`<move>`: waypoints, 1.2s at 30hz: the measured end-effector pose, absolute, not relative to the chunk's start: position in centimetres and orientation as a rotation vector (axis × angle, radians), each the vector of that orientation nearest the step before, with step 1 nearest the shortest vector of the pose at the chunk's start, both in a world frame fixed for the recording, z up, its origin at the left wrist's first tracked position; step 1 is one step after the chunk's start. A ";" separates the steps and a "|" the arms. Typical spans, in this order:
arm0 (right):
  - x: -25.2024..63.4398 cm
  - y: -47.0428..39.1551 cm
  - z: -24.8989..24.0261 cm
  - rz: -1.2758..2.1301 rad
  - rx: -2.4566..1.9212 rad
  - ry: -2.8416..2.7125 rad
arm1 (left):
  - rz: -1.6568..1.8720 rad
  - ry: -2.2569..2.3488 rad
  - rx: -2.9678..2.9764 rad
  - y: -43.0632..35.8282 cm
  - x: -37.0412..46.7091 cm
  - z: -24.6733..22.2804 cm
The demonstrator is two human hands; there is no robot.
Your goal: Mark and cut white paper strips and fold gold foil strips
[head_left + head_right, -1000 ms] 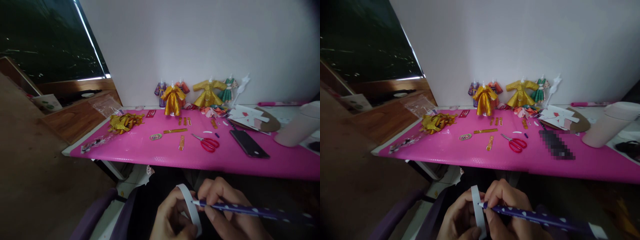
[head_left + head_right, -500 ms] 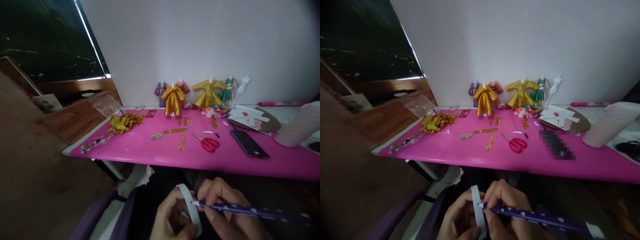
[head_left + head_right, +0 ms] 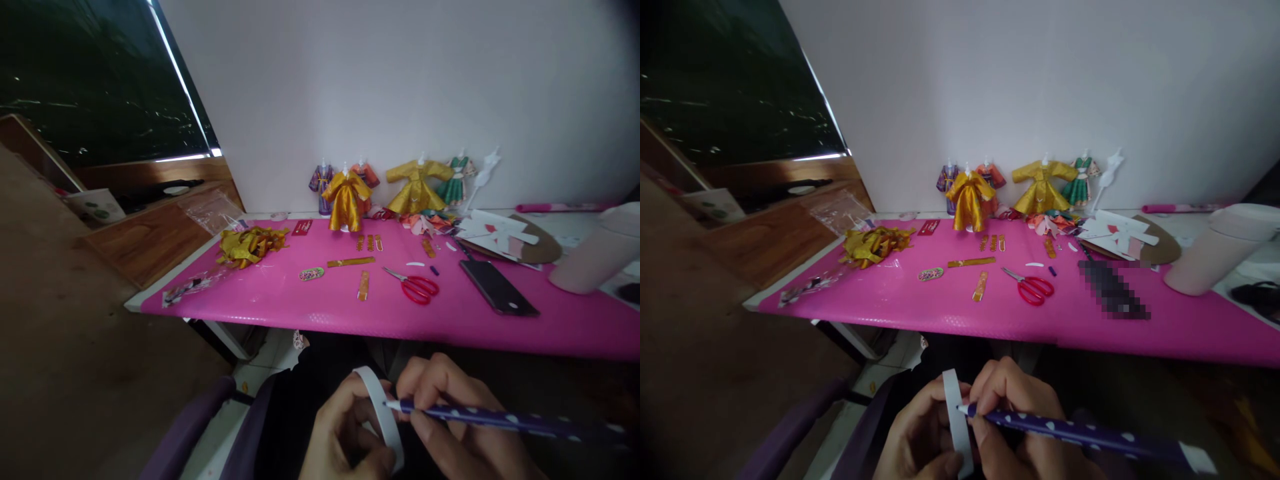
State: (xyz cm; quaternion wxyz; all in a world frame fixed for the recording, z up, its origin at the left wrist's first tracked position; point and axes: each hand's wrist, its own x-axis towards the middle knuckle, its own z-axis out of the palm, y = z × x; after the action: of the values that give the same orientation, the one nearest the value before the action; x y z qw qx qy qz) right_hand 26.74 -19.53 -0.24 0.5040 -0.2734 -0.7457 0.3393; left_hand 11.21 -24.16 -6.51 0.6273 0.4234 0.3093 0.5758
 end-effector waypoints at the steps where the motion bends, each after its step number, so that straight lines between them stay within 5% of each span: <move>1: 26.8 -19.6 -0.3 0.822 -0.661 -1.787 | 1.315 0.712 0.967 -24.2 11.2 -6.3; 36: 26.7 -19.8 0.6 0.891 -0.757 -1.841 | 1.318 0.716 0.994 -24.0 11.3 -5.1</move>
State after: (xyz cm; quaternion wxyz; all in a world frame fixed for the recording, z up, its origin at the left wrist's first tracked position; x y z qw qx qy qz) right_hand 26.69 -19.83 0.62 0.4621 -0.3080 -0.7486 0.3622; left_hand 11.31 -24.01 -5.11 0.6219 0.4326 0.3116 0.5735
